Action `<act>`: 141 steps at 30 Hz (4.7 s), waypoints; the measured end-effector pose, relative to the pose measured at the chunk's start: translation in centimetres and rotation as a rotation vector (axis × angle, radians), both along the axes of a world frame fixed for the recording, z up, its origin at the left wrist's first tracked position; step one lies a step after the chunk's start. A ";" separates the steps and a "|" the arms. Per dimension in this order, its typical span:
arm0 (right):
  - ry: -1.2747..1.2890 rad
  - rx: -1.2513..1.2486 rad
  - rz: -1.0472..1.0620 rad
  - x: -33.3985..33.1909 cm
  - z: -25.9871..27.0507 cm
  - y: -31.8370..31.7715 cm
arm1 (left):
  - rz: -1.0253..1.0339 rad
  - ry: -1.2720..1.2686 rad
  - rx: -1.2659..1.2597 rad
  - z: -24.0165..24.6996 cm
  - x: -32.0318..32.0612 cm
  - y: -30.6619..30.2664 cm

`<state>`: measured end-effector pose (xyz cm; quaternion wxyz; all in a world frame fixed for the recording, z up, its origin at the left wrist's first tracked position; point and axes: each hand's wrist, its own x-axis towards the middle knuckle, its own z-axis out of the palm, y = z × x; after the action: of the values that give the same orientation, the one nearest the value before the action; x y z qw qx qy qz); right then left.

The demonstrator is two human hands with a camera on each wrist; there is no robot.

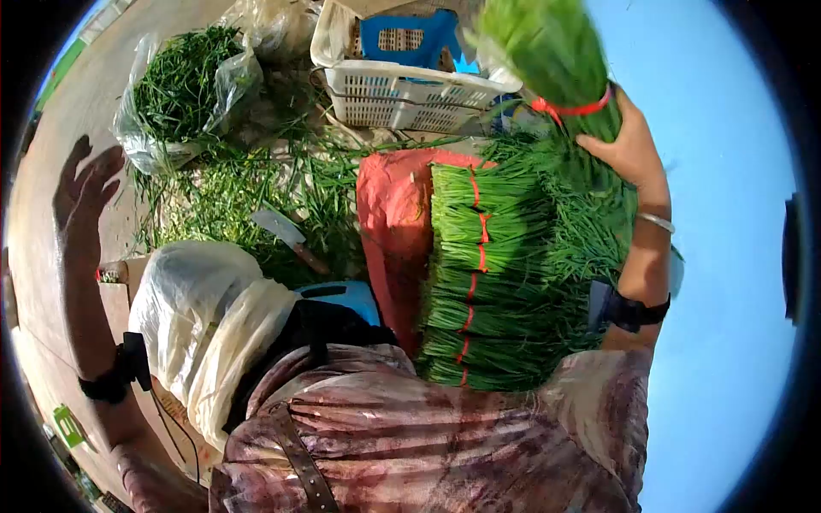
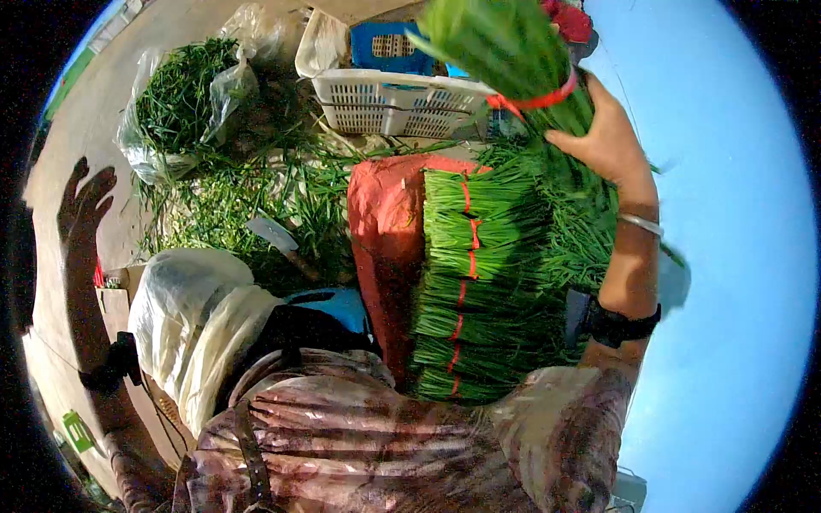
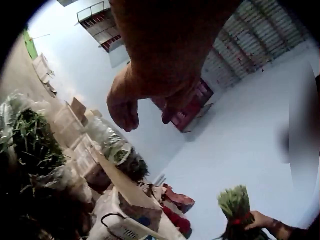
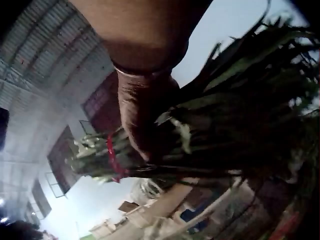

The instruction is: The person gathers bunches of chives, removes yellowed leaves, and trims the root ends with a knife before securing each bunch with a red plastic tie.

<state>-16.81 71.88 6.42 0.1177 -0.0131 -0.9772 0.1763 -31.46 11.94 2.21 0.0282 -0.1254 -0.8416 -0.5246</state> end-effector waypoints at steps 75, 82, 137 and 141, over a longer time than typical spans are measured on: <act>0.318 -0.950 0.781 -30.1 -10.8 -66.2 | 1.160 -0.040 0.426 -8.7 32.1 -20.6; 0.082 -0.961 1.141 -24.5 -5.2 -69.6 | 1.121 0.020 0.155 -4.4 28.8 -20.8; -0.619 -0.879 1.245 -16.4 -17.9 -90.2 | 1.741 -0.249 -0.712 -11.9 39.0 -25.4; -0.655 -0.834 1.378 -16.4 -20.5 -94.5 | 1.480 -0.077 0.002 -8.0 36.3 -24.8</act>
<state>-33.23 -22.64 -14.10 -0.3170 0.4894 -0.6076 0.5393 4.89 -12.82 -5.82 0.3449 0.4932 -0.7061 -0.3732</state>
